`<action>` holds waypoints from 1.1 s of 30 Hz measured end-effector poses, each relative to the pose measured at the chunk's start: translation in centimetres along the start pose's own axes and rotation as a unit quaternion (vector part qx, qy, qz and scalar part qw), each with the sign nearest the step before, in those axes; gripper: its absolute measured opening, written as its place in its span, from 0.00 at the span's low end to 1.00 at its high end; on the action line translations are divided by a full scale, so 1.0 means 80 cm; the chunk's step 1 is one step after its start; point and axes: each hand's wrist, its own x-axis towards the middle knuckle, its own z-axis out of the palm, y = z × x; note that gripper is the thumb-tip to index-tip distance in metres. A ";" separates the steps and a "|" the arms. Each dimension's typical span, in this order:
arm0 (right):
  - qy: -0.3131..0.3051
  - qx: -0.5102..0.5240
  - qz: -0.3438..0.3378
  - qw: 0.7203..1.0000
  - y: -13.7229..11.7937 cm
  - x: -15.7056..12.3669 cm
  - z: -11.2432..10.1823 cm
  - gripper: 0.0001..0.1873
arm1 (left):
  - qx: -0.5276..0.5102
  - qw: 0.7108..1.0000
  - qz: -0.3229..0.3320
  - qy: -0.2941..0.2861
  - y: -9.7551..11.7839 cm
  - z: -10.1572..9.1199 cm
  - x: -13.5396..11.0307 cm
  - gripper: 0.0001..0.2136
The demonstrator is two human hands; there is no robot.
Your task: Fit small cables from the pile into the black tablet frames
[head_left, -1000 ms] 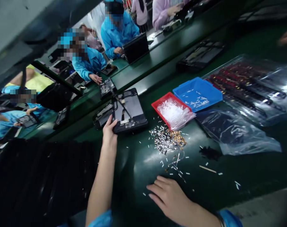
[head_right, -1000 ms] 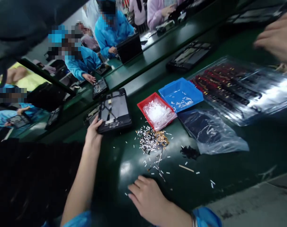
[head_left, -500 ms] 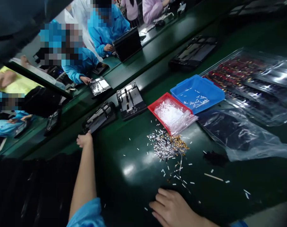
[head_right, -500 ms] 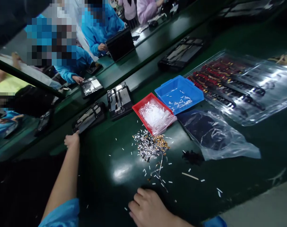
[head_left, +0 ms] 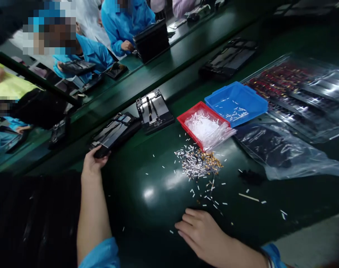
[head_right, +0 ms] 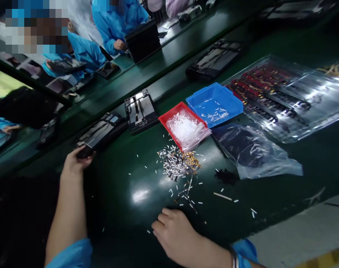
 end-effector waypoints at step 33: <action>0.130 -0.217 -0.006 0.967 -0.019 -0.052 0.002 0.41 | 0.197 0.918 0.320 -0.128 -0.174 -0.062 -0.125 0.11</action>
